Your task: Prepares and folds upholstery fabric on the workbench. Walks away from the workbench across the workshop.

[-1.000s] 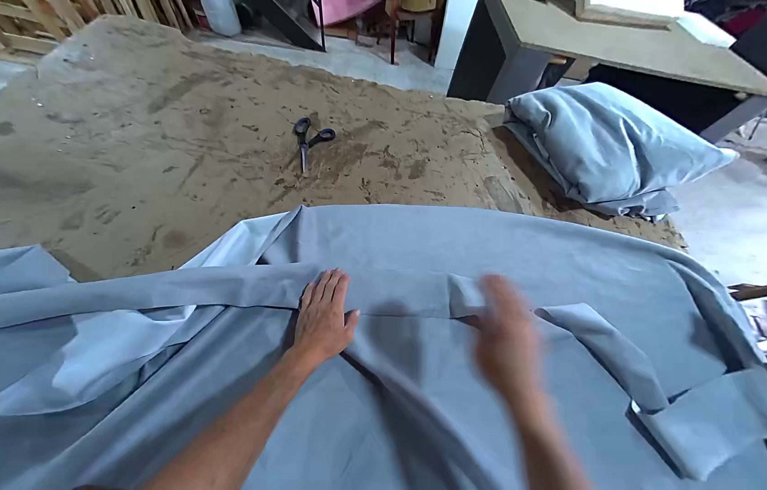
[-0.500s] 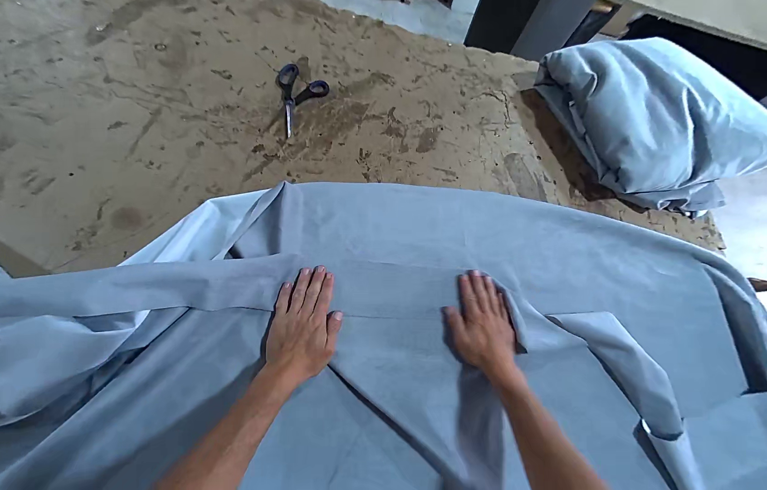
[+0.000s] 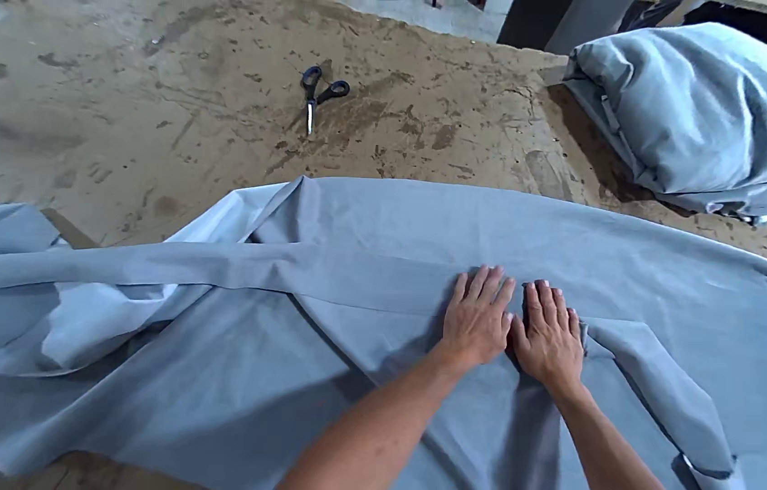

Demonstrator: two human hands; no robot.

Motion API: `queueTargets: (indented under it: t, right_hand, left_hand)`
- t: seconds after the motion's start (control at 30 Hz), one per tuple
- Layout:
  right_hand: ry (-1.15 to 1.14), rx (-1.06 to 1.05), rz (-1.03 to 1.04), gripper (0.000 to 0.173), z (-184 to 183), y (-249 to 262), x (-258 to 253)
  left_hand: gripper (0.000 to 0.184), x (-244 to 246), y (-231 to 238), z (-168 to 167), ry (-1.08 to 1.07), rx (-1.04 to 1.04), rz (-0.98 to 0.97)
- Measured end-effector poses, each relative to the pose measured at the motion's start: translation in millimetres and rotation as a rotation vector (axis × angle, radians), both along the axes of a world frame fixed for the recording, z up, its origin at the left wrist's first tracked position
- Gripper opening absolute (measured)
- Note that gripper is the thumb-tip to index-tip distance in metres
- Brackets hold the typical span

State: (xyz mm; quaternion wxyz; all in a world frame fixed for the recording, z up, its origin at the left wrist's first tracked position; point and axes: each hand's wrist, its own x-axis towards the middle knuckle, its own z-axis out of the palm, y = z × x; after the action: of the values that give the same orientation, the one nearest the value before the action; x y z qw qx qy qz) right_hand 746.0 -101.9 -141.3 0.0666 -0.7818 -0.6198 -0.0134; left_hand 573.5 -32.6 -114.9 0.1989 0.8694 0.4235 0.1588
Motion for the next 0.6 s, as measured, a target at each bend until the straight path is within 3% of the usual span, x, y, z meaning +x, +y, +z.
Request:
queueTargets:
  t: [0.07, 0.27, 0.37, 0.47, 0.6]
  right_hand:
    - [0.004, 0.002, 0.001, 0.081, -0.4, 0.7, 1.1]
    - [0.007, -0.003, 0.009, 0.08, -2.8, 4.3, -3.7]
    - [0.001, 0.014, 0.01, 0.081, -1.2, 4.3, 1.8]
    - [0.018, 0.038, 0.04, 0.081, -2.4, -0.7, 5.6]
    - [0.08, 0.016, 0.069, 0.078, 6.2, 2.3, 1.0]
  left_hand:
    - [0.06, -21.2, 4.0, -19.3, 0.093, 0.042, -0.013]
    - [0.071, -204.0, 44.9, -16.5, 0.329, 0.052, 0.331]
    - [0.074, -262.2, 60.9, -14.6, 0.392, -0.003, 0.417]
    - [0.062, -283.2, 51.4, 10.6, 0.3, -0.096, 0.364]
    - [0.045, -318.7, -1.3, 59.8, 0.017, -0.066, 0.259]
